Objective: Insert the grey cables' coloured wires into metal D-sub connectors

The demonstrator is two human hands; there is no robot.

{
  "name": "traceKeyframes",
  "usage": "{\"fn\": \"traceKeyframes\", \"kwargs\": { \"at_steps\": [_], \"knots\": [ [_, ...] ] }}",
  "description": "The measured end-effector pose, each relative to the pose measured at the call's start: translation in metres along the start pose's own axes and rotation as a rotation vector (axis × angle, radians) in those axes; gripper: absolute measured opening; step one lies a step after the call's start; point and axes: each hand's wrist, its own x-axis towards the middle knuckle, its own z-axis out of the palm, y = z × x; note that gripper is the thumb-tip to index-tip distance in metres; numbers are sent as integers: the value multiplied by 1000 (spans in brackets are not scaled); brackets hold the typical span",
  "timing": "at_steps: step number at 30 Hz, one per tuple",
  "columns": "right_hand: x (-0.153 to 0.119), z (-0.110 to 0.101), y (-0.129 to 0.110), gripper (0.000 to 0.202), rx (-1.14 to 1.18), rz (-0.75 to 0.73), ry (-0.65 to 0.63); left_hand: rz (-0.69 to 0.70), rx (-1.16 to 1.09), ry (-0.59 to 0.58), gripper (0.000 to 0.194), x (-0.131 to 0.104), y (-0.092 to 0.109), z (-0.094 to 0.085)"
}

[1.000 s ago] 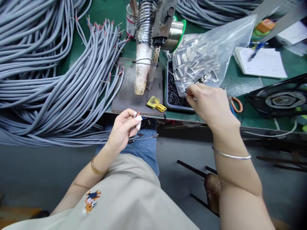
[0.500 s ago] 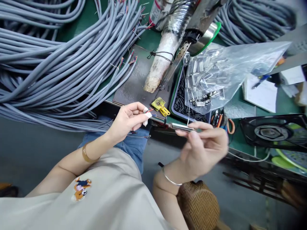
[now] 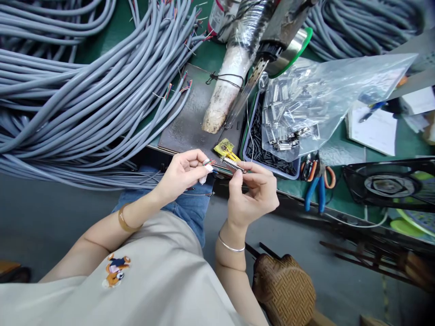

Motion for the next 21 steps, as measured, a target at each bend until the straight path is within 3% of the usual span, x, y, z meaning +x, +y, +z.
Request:
{"fn": "traceKeyframes", "kwargs": {
  "at_steps": [4, 11, 21],
  "knots": [
    [-3, 3, 3, 19, 1, -101, -3, 24, 7, 42, 24, 3, -4, -3],
    [-7, 8, 1, 3, 227, 240, -144, 31, -29, 27, 22, 9, -4, -6],
    [-4, 17, 7, 6, 188, 205, -134, 109, 8, 118, 24, 21, -4, -7]
  ]
}}
